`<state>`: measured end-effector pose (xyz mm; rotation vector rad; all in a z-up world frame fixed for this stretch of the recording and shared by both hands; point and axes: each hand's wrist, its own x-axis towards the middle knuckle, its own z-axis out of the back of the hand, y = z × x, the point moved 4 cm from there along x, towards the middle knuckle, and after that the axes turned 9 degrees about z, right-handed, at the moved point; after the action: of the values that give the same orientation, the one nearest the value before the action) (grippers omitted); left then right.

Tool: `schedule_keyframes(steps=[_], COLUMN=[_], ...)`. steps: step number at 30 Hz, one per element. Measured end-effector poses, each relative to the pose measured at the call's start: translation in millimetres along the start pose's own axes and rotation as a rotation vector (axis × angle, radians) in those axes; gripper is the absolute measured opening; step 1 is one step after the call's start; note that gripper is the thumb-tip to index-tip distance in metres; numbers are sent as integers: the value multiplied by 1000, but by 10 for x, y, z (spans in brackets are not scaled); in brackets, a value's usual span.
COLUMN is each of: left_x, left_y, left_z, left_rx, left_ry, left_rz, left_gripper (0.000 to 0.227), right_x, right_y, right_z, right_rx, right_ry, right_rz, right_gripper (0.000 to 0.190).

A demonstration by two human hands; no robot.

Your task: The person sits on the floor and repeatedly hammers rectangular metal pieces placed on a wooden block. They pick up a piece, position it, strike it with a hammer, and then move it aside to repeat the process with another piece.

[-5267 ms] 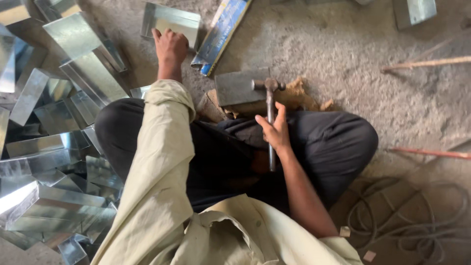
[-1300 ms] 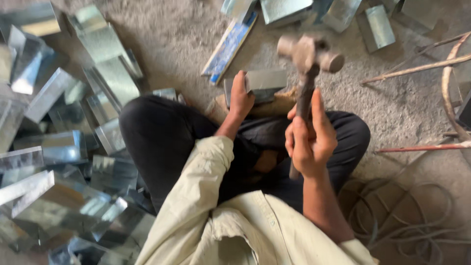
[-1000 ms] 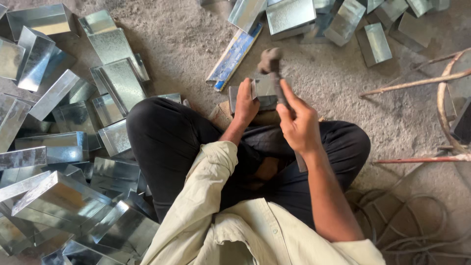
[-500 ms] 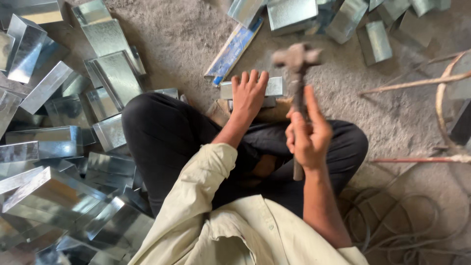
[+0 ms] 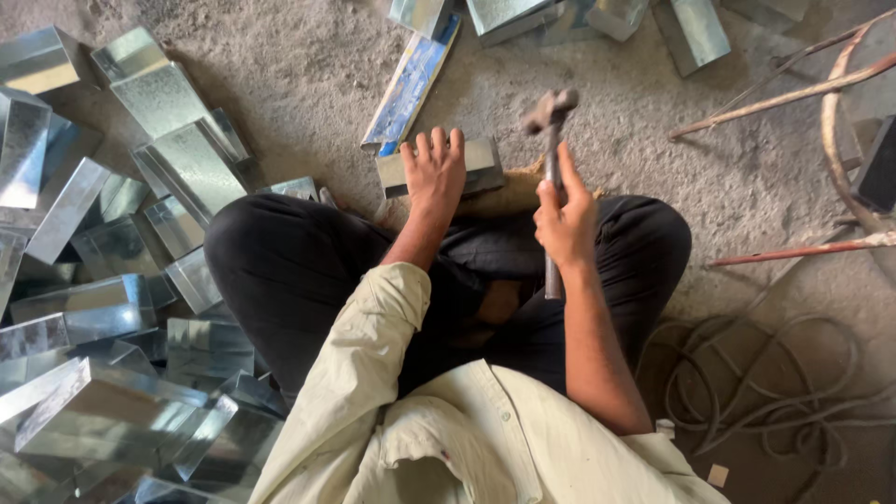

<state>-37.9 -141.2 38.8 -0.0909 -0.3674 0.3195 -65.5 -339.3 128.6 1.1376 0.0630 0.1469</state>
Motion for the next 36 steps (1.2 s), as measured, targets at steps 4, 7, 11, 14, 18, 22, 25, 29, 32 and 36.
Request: schedule_keyframes(steps=[4, 7, 11, 14, 18, 22, 25, 29, 32, 36], left_x=[-10, -56, -54, -53, 217, -144, -436, -499, -525, -538], left_y=[-2, -6, 4, 21, 65, 99, 75, 91, 91, 69], left_z=[-29, -39, -92, -171, -247, -122, -186, -362, -390, -435], left_rx=[-1, 12, 3, -24, 37, -95, -197, -178, -188, -171], left_ry=[39, 30, 59, 52, 74, -49, 103, 19, 8, 17], left_rz=[-7, -12, -5, -24, -36, -45, -23, -37, -38, -41], left_gripper=[21, 23, 20, 30, 49, 52, 57, 46, 41, 35], right_x=[-113, -185, -25, -39, -157, -244, -165, -346, -351, -356], right_y=[74, -6, -158, -123, -245, -674, -682, -426, -96, -220], right_z=[90, -54, -130, -89, -130, -400, -463, -262, -112, -163], right_rx=[93, 6, 87, 237, 235, 45, -104, 135, 35, -133], right_ry=[-69, -31, 80, 36, -27, -19, -8, 19, -58, -97], right_rz=[280, 497, 187, 53, 22, 124, 320, 39, 394, 656], right_gripper=[58, 55, 56, 58, 60, 62, 59, 57, 56, 55])
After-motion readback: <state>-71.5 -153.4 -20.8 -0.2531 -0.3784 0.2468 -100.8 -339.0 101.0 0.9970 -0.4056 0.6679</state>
